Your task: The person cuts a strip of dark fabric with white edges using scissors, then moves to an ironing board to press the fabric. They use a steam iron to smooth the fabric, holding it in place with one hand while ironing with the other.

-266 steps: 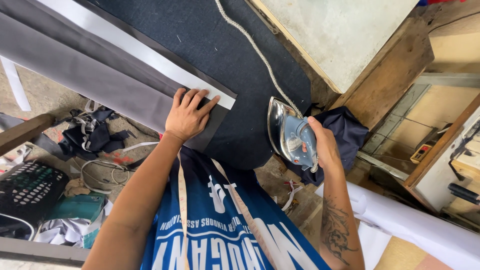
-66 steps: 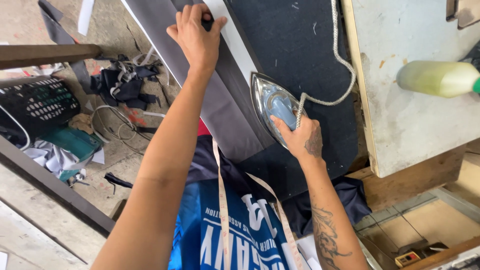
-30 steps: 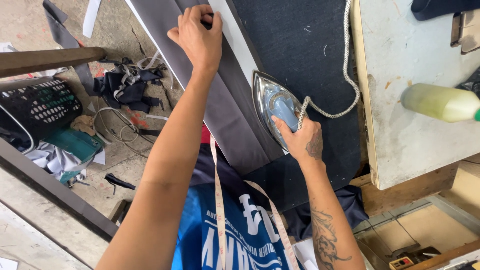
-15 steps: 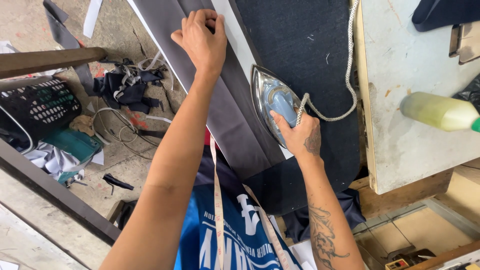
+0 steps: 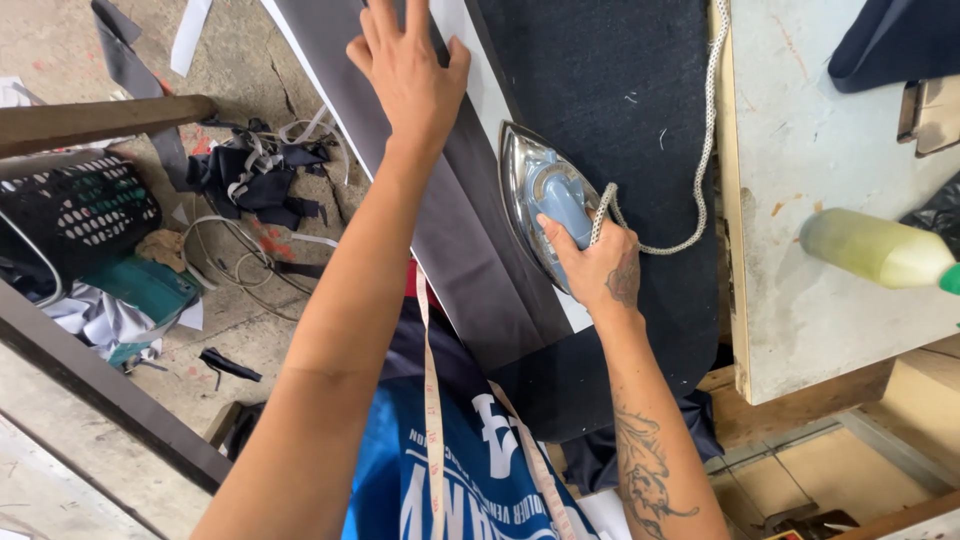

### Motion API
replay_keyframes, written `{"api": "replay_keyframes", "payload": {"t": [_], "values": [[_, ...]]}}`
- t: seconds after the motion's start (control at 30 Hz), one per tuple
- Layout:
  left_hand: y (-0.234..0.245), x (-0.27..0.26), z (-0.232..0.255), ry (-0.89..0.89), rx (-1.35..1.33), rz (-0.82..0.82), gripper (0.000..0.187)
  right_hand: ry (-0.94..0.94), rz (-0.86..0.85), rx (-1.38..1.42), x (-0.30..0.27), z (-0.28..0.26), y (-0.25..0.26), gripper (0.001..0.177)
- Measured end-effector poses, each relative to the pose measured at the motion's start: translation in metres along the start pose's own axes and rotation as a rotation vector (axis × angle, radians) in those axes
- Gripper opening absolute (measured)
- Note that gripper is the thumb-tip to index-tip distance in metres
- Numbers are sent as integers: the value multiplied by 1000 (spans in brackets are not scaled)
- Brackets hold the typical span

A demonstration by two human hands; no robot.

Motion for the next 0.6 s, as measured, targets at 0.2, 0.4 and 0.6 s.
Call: {"api": "replay_keyframes", "payload": {"t": [0.2,0.4,0.6], "values": [[-2,19,-17,-305,41,12,46,17,-5,6,10,-10,-3,53],[14,29,-22,-424,72,-51,53,-14,-15,-8,19,-24,-7,50],[10,23,-33,-452,82,-167,47,4,-7,-6,28,-29,-13,53]]}}
Point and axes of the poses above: each hand's wrist, its own x-axis towards the middle knuckle, its own y-axis out of the back of the hand, z = x × y, the point moved 3 cm from there along x, towards the middle knuckle, and after that the axes turned 11 degrees about z, right-handed, at the moved point
